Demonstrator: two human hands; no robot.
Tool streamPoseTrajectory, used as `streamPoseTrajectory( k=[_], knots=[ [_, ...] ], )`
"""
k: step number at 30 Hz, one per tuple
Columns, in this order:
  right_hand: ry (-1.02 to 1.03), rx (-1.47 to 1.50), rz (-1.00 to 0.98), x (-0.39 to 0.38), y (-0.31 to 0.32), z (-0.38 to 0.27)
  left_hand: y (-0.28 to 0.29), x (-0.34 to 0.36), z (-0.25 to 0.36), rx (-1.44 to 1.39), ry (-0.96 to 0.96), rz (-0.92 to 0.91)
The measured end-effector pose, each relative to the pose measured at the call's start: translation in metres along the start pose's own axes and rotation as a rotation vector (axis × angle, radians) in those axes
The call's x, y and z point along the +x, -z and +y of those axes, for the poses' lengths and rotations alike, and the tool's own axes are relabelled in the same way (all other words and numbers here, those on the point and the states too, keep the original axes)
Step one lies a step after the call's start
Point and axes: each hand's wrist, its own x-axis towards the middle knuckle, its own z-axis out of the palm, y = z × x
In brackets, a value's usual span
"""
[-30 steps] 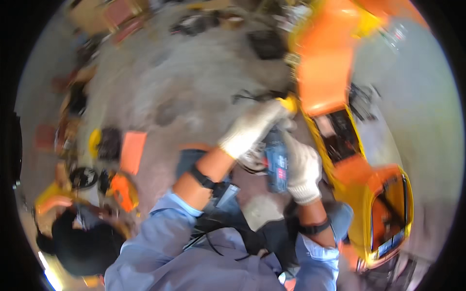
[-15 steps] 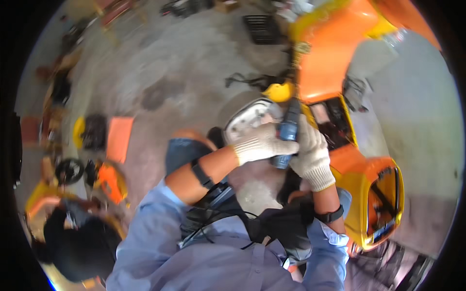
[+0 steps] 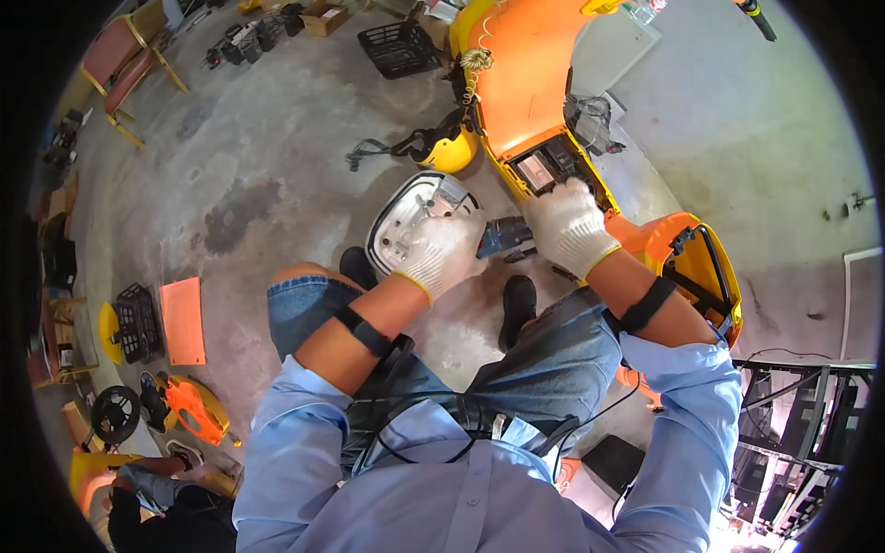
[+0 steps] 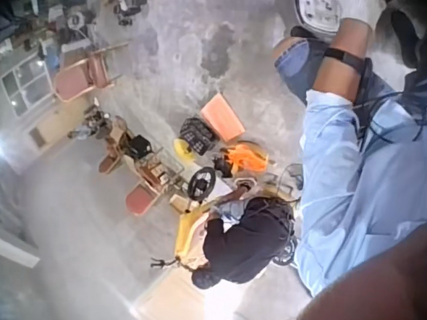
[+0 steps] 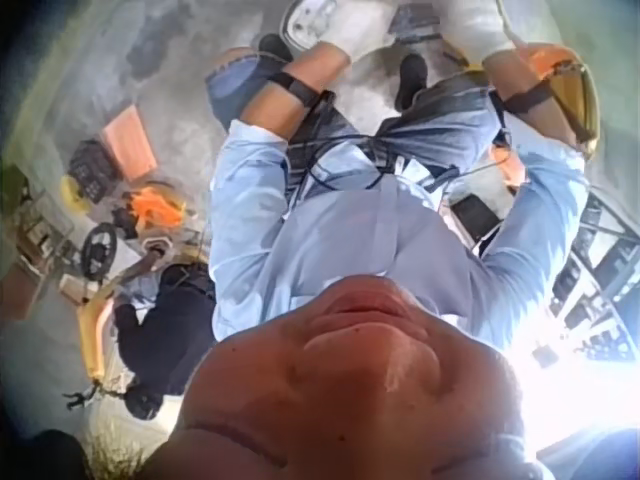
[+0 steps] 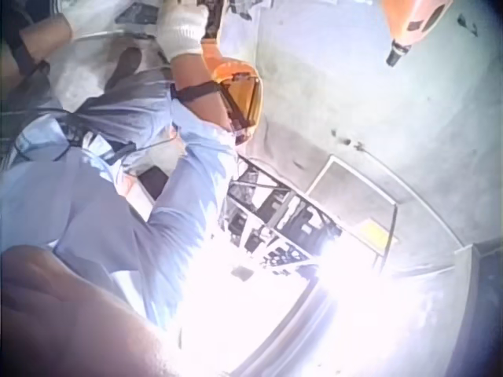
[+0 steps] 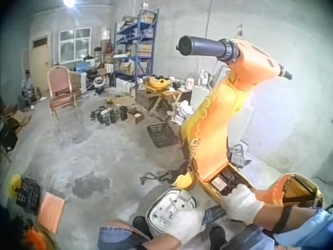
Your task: The recorder is disassembling components of a yellow electric scooter, using an electric drill to remove screws and accessing internal compartments.
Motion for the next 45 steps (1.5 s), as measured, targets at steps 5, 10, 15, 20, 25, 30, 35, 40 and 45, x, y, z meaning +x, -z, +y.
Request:
streamPoseTrajectory(
  k=[5, 10, 15, 20, 25, 30, 35, 40, 45],
  knots=[
    [-0.092, 0.239, -0.144, -0.017, -0.008, -0.022, -0.019, -0.009, -0.012, 0.121, -0.162, 0.088],
    [-0.129, 0.369, -0.194, -0.019, -0.018, -0.028, -0.032, -0.005, -0.023, 0.296, -0.238, 0.19],
    [-0.11, 1.479, -0.905, -0.008, -0.089, -0.008, -0.017, 0.003, -0.009, 0.501, -0.391, 0.417],
    [-0.099, 0.389, -0.231, -0.004, -0.028, -0.034, -0.044, 0.003, -0.019, 0.229, -0.147, 0.134],
    [0.05, 0.119, -0.032, 0.015, -0.042, -0.018, -0.03, -0.005, -0.009, 0.07, -0.049, 0.092],
    [0.288, 0.044, 0.502, 0.022, -0.035, 0.008, 0.005, 0.005, -0.002, 0.097, -0.03, 0.005],
    [0.398, -0.037, 0.739, 0.032, -0.013, 0.023, 0.034, 0.01, 0.0, 0.064, -0.005, -0.013],
    [0.516, -0.126, 0.907, 0.038, 0.016, 0.028, 0.061, 0.017, -0.005, -0.029, 0.029, -0.114],
    [0.547, -0.143, 0.942, 0.037, 0.023, 0.025, 0.076, 0.014, -0.004, -0.116, 0.111, -0.263]
  ],
)
